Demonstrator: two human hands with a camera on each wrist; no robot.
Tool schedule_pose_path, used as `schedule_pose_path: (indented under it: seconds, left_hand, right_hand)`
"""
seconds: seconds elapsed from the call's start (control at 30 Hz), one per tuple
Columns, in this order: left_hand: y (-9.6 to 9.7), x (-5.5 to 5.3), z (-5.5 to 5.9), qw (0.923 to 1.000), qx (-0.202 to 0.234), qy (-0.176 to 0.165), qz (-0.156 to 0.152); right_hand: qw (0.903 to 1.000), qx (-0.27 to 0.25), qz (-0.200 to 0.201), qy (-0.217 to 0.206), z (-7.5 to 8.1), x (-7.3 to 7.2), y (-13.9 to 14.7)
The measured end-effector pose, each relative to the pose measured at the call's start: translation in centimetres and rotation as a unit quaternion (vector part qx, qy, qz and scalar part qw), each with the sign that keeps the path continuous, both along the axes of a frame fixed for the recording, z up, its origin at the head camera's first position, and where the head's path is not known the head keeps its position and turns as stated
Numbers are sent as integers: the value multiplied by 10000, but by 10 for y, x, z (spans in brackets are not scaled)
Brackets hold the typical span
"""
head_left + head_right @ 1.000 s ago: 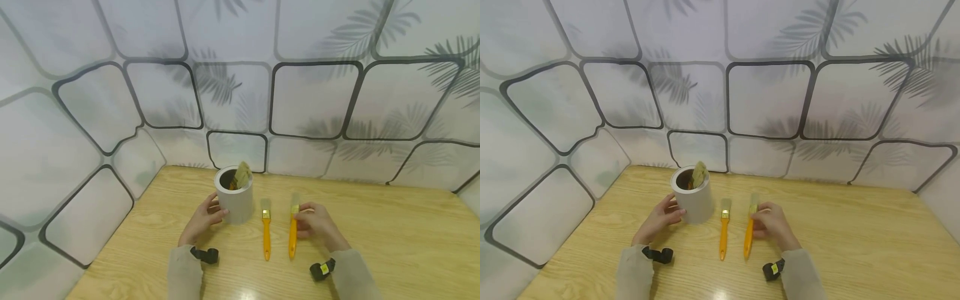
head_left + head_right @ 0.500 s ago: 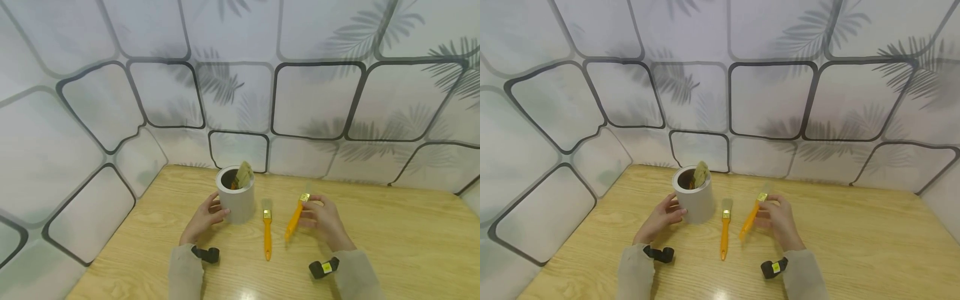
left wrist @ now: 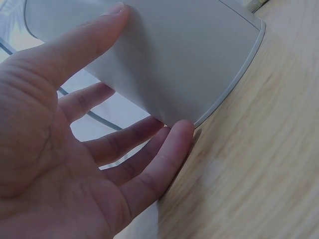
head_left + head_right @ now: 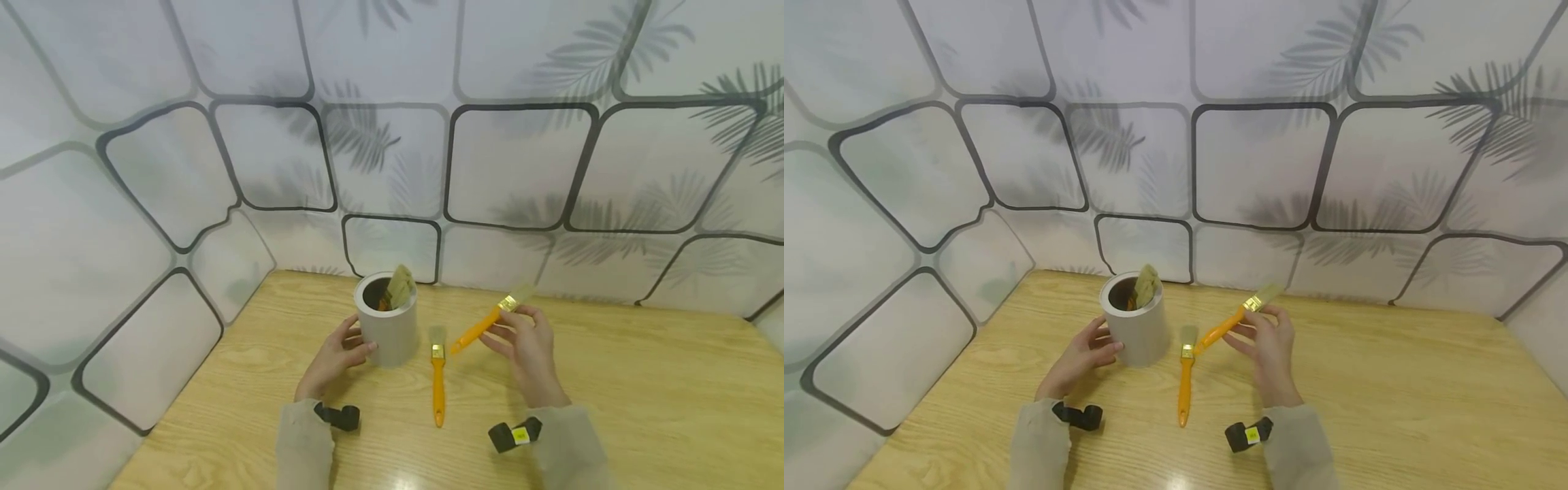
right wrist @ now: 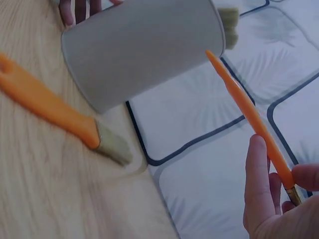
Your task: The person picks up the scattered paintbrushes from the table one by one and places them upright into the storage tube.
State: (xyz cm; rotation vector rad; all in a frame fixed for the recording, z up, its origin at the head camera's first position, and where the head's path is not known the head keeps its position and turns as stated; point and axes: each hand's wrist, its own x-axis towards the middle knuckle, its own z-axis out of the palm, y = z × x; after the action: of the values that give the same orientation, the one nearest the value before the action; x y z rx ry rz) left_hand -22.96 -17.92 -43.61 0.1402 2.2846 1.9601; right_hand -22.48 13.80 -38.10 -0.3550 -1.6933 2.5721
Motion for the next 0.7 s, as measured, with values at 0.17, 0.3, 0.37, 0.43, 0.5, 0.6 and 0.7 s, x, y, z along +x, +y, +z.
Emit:
schedule_pose_path:
  seconds: [0.17,0.3,0.37,0.43,0.5,0.6,0.7]
  left_hand:
    - [0,1,-1,10000,37,-16,-15]
    - [0,1,0,10000,30,1,-5]
    - [0,1,0,10000,45,1,1]
    - [0,1,0,10000,65,-11,-3]
    - [0,1,0,10000,85,-20,3]
    - [0,1,0,9999,103,-15,6]
    - [0,1,-1,10000,97,3,7]
  right_hand:
    - [9993,-103,-210,280,7,0,-12]
    - [9984,-272,-283,404,15,-1,-23]
    - [9977,-401,-324,448,19,-2,-29]
    - [9965,-514,-381,540,23,-3,-35]
    - [9949,-631,-455,643,26,-3,-42]
    - [9928,-746,-532,771,30,-4,-52]
    - [9912,-855,-564,843,33,-4,-61]
